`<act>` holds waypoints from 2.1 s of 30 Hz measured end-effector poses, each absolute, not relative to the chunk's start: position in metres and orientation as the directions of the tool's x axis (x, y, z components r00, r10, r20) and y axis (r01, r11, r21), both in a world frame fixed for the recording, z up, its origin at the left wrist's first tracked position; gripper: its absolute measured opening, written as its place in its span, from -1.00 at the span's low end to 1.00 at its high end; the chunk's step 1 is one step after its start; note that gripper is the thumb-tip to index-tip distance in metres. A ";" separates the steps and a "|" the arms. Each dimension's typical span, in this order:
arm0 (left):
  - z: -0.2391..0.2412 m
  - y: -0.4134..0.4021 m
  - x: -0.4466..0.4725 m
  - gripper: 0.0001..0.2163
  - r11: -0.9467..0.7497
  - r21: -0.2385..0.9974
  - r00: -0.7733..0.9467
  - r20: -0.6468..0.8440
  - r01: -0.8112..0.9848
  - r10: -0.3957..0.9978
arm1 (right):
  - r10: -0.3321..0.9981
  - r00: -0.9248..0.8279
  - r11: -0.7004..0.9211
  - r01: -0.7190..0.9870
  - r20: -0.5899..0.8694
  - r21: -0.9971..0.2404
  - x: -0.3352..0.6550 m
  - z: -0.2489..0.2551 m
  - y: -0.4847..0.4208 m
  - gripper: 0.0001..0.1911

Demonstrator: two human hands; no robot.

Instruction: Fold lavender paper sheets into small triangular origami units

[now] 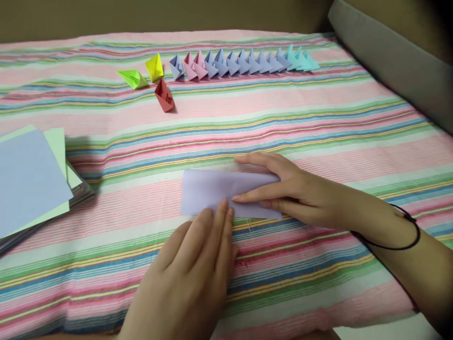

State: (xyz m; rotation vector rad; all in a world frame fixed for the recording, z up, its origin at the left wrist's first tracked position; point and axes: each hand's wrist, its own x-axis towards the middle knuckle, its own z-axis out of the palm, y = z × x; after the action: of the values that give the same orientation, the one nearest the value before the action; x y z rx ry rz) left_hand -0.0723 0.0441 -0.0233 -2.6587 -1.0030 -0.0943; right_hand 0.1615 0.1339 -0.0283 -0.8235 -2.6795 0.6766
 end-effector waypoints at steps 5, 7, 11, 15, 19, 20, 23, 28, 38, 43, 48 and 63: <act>-0.025 0.044 -0.068 -0.57 -0.718 -0.259 0.762 0.184 0.646 0.620 | 0.582 -0.806 0.732 0.463 0.107 -0.499 0.161 -0.028 0.134 -0.59; -0.025 0.044 -0.066 -0.54 -0.722 -0.238 0.759 0.144 0.649 0.635 | 0.581 -0.805 0.734 0.457 0.117 -0.501 0.161 -0.029 0.134 -0.60; -0.025 0.044 -0.064 -0.56 -0.755 -0.161 0.768 0.034 0.636 0.640 | 0.581 -0.803 0.736 0.449 0.133 -0.506 0.162 -0.031 0.134 -0.61; -0.026 0.043 -0.063 -0.57 -0.755 -0.152 0.766 0.028 0.638 0.642 | 0.587 -0.798 0.732 0.453 0.134 -0.510 0.162 -0.031 0.134 -0.61; -0.028 0.043 -0.063 -0.58 -0.740 -0.145 0.752 0.052 0.657 0.657 | 0.592 -0.794 0.726 0.451 0.137 -0.519 0.161 -0.031 0.134 -0.61; -0.028 0.044 -0.062 -0.57 -0.739 -0.141 0.751 0.061 0.659 0.658 | 0.593 -0.793 0.724 0.452 0.136 -0.521 0.161 -0.031 0.134 -0.61; -0.027 0.044 -0.062 -0.58 -0.728 -0.152 0.743 0.097 0.669 0.662 | 0.589 -0.797 0.725 0.447 0.136 -0.524 0.161 -0.031 0.134 -0.60; -0.028 0.043 -0.060 -0.61 -0.683 -0.206 0.713 0.226 0.701 0.663 | 0.588 -0.796 0.725 0.441 0.143 -0.529 0.161 -0.031 0.134 -0.60; -0.031 0.034 -0.044 -0.53 -0.628 -0.182 0.653 0.152 0.756 0.742 | 0.578 -0.802 0.742 0.440 0.151 -0.506 0.163 -0.037 0.134 -0.60; -0.031 0.032 -0.042 -0.52 -0.622 -0.204 0.651 0.144 0.756 0.745 | 0.585 -0.797 0.743 0.451 0.151 -0.495 0.162 -0.037 0.132 -0.61; -0.030 0.031 -0.044 -0.51 -0.634 -0.200 0.662 0.139 0.748 0.737 | 0.583 -0.807 0.742 0.483 0.094 -0.465 0.162 -0.036 0.131 -0.59; -0.028 0.030 -0.047 -0.53 -0.632 -0.129 0.645 0.106 0.764 0.757 | 0.620 -0.784 0.699 0.535 0.027 -0.475 0.168 -0.038 0.128 -0.58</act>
State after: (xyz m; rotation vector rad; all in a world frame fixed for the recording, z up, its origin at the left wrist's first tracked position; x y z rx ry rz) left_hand -0.0471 0.0301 -0.0276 -2.7000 -1.2585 -0.0621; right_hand 0.1677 0.1281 -0.0380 -0.9350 -2.7220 0.6739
